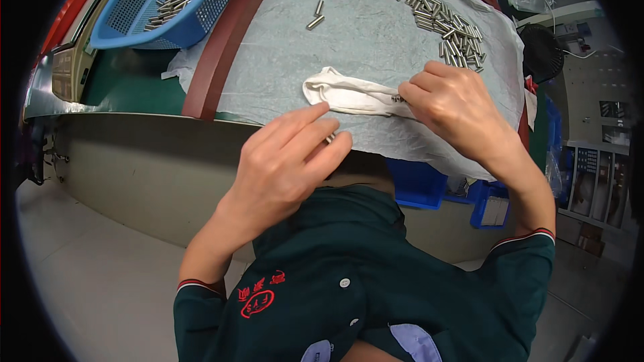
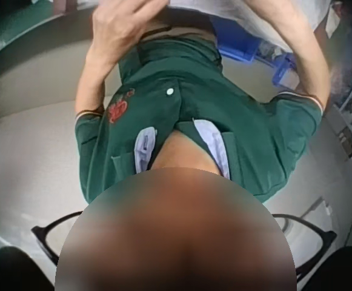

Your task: Sorting and inspecting small cylindrical metal tubes at a factory workbench.

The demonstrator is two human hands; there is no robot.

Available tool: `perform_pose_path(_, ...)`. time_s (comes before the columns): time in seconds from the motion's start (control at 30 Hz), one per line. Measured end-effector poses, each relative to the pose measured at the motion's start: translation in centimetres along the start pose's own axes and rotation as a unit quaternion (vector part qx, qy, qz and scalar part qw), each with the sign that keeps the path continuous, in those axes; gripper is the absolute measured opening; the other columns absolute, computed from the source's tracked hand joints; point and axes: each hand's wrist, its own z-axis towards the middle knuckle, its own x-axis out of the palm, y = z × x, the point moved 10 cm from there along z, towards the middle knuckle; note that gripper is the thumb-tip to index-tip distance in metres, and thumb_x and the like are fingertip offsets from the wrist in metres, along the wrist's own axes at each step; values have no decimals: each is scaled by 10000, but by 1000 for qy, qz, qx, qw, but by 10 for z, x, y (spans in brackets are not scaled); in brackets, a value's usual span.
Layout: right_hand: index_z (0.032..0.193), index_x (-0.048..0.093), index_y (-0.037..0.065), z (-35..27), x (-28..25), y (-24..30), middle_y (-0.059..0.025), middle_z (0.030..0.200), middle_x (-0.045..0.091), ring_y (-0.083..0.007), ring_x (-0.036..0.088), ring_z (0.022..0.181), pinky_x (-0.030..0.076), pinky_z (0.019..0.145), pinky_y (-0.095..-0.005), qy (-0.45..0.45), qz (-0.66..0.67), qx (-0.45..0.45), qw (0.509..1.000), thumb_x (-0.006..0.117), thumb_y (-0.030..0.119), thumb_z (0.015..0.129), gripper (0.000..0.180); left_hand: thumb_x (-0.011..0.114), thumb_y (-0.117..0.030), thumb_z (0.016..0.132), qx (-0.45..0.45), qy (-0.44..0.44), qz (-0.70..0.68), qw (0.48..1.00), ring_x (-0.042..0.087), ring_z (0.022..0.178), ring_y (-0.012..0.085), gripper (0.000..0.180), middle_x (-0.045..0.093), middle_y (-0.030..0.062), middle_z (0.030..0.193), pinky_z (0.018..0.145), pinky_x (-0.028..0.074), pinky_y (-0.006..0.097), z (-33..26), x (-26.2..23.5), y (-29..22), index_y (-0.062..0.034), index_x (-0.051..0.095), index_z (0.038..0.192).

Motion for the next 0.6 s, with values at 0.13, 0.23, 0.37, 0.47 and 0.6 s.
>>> perform_pose_path(0.13, 603, 608, 49, 31, 1, 20, -94, 619, 597, -240, 622, 669, 486, 552, -337, 64, -80, -99, 990, 639, 46, 630, 41, 592, -25, 688, 14, 41, 46, 998, 635, 919, 259, 137, 616, 84, 841, 872, 497, 410, 21, 22, 5, -34, 624, 821)
perform_pose_path(0.23, 655, 647, 122, 47, 37, 43, -32, 643, 614, -200, 651, 718, 506, 556, -323, 176, -169, -174, 954, 700, 124, 570, 100, 589, -33, 631, 31, 33, 57, 997, 614, 862, 262, 143, 563, 105, 746, 950, 442, 408, 19, 35, 18, -4, 599, 770)
perform_pose_path(0.37, 580, 617, 140, 42, 66, 53, -11, 609, 587, -177, 588, 681, 444, 563, -291, 258, -269, -222, 901, 636, 100, 621, 60, 575, -19, 644, 17, 63, 8, 998, 613, 843, 248, 103, 564, 105, 743, 940, 455, 391, 14, 47, 26, -17, 589, 746)
perform_pose_path(0.47, 593, 633, 135, 26, 73, 55, 7, 598, 572, -178, 570, 687, 429, 552, -290, 252, -345, -268, 864, 625, 132, 645, 53, 573, -17, 656, 11, 25, -6, 1000, 615, 817, 245, 109, 567, 97, 749, 937, 460, 392, 10, 40, 29, -21, 581, 765)
perform_pose_path(0.6, 720, 691, 105, -6, 78, 36, -42, 651, 615, -228, 624, 703, 501, 588, -350, 308, -374, -241, 841, 657, 182, 660, 104, 576, -27, 673, -3, 18, -22, 1000, 616, 824, 243, 135, 573, 81, 768, 944, 458, 406, 8, 39, 34, -27, 577, 807)
